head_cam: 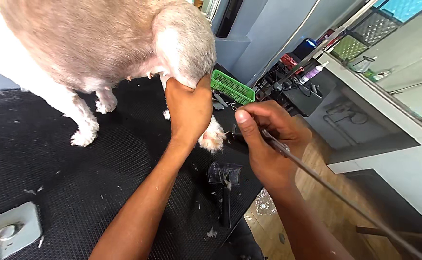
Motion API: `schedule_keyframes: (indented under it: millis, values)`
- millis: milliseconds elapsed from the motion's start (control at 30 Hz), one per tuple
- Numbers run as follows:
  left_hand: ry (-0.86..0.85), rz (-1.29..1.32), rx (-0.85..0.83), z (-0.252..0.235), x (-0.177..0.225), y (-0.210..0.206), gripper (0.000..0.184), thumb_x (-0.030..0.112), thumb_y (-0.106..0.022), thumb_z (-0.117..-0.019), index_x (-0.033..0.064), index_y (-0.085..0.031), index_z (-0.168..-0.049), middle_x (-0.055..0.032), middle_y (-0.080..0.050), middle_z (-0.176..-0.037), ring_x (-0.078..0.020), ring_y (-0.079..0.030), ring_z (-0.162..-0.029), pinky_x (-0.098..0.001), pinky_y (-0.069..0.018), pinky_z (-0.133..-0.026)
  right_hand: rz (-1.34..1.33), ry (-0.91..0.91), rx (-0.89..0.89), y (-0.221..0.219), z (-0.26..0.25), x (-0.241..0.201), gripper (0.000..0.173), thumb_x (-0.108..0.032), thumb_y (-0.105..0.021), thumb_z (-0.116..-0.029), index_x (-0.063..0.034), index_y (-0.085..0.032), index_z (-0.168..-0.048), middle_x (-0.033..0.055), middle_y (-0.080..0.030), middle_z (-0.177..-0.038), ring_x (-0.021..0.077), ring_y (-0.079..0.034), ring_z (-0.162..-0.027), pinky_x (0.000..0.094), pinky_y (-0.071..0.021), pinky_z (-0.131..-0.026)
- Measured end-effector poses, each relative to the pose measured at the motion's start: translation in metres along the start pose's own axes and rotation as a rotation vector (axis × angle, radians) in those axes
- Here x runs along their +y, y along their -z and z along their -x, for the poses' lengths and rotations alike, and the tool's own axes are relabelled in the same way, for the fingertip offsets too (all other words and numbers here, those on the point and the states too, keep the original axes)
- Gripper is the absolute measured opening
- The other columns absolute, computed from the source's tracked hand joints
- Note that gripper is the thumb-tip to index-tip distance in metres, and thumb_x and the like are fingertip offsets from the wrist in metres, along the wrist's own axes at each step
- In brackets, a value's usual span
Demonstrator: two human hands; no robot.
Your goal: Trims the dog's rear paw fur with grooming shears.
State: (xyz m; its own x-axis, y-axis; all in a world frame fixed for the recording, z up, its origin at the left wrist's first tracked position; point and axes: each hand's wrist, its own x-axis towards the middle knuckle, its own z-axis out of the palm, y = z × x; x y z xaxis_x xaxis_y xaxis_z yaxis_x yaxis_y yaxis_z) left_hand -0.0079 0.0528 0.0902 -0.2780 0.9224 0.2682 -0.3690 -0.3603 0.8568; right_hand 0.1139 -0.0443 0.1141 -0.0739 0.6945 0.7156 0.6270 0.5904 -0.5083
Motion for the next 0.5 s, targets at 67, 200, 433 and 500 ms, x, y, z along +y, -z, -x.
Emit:
schedule_keyframes:
  millis: [67, 200, 433, 500]
  values:
    - [0.015, -0.003, 0.004, 0.000, 0.001, 0.000, 0.006, 0.007, -0.068, -0.0921, 0.0088, -0.063, -0.094, 0.0012, -0.065, -0.071, -0.0079, -0.062, -0.057, -0.0260, -0.0549, -0.055, -0.048, -0.086, -0.052, 0.005, 0.009, 0.001, 0.021, -0.016, -0.072, -0.0953, -0.0002, -0.072, -0.109, 0.0007, -0.066, -0.092, 0.0029, -0.055, -0.065, 0.0154, -0.0452, -0.051]
    - [0.001, -0.009, 0.013, -0.001, 0.000, 0.001, 0.005, 0.007, -0.067, -0.0923, 0.0089, -0.063, -0.093, 0.0015, -0.064, -0.069, -0.0083, -0.061, -0.055, -0.0264, -0.0543, -0.054, -0.019, -0.090, -0.142, 0.001, 0.018, 0.005, 0.020, -0.014, -0.081, -0.0869, -0.0027, -0.073, -0.101, 0.0006, -0.067, -0.090, 0.0031, -0.055, -0.065, 0.0153, -0.0441, -0.051]
    - [0.030, -0.015, 0.040, -0.001, -0.005, 0.000, 0.006, 0.007, -0.067, -0.0915, 0.0084, -0.062, -0.094, 0.0011, -0.065, -0.071, -0.0078, -0.063, -0.058, -0.0267, -0.0560, -0.056, -0.059, -0.057, -0.063, -0.009, -0.005, -0.005, 0.005, -0.006, -0.076, -0.0906, -0.0014, -0.076, -0.092, 0.0027, -0.071, -0.088, 0.0039, -0.063, -0.075, 0.0176, -0.0521, -0.063]
    - [0.037, -0.057, 0.054, -0.001, -0.010, 0.000, 0.005, 0.008, -0.068, -0.0900, 0.0098, -0.063, -0.090, 0.0021, -0.065, -0.070, -0.0071, -0.063, -0.059, -0.0274, -0.0551, -0.057, -0.068, -0.122, -0.005, -0.006, -0.007, -0.010, 0.007, -0.009, -0.069, -0.0968, -0.0030, -0.073, -0.096, -0.0017, -0.068, -0.081, 0.0028, -0.060, -0.069, 0.0180, -0.0507, -0.059]
